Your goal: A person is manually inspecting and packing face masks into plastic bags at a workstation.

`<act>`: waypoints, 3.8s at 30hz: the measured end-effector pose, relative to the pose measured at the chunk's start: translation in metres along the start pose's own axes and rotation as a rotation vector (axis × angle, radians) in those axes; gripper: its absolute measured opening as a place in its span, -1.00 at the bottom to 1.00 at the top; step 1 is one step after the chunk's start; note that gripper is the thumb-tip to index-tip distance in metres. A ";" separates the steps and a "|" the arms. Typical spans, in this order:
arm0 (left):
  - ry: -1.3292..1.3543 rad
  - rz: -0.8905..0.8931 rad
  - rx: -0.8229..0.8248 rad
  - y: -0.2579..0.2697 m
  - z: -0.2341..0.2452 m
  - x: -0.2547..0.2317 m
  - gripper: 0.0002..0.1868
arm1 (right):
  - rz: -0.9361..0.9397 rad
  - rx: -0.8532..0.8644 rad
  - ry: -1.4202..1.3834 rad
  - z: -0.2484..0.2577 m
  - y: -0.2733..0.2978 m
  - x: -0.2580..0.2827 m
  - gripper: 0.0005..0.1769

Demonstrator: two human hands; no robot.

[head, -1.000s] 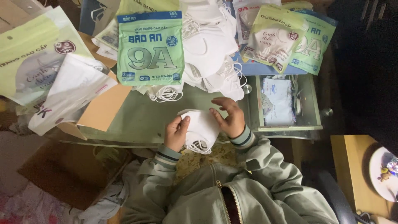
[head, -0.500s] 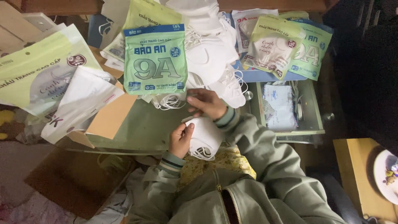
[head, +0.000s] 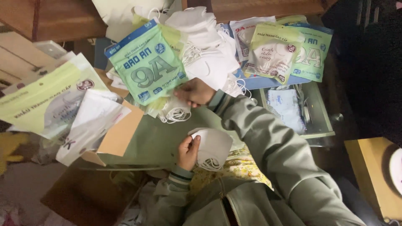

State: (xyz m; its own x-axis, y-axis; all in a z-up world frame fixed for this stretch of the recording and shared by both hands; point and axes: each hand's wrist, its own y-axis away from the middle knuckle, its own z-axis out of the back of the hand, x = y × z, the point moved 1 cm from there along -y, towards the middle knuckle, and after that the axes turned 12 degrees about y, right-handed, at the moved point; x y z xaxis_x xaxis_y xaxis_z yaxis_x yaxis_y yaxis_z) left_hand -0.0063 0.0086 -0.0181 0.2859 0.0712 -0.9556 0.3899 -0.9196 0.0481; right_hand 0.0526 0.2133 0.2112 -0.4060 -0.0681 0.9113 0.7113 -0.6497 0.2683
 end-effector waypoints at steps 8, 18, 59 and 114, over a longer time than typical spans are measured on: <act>-0.059 -0.062 0.033 0.004 -0.024 -0.051 -0.58 | 0.567 -0.767 1.027 0.107 -0.072 -0.028 -0.72; -0.221 -0.072 0.027 0.000 -0.027 -0.065 -0.48 | -0.061 -0.157 1.321 0.137 -0.123 0.046 -0.03; -0.146 0.007 -0.050 -0.002 0.008 0.025 -0.54 | 0.001 -0.104 0.051 0.136 0.118 -0.139 -0.63; -0.127 0.037 -0.061 0.000 0.012 0.023 -0.66 | 0.624 -0.602 0.688 0.050 0.143 -0.193 -0.67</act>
State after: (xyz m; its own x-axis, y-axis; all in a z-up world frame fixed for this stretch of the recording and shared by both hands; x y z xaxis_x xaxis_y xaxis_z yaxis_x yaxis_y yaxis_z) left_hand -0.0105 0.0052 -0.0438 0.1897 -0.0149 -0.9817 0.4346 -0.8953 0.0975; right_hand 0.2612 0.1715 0.0889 -0.4382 -0.7973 0.4150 0.5830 -0.6035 -0.5440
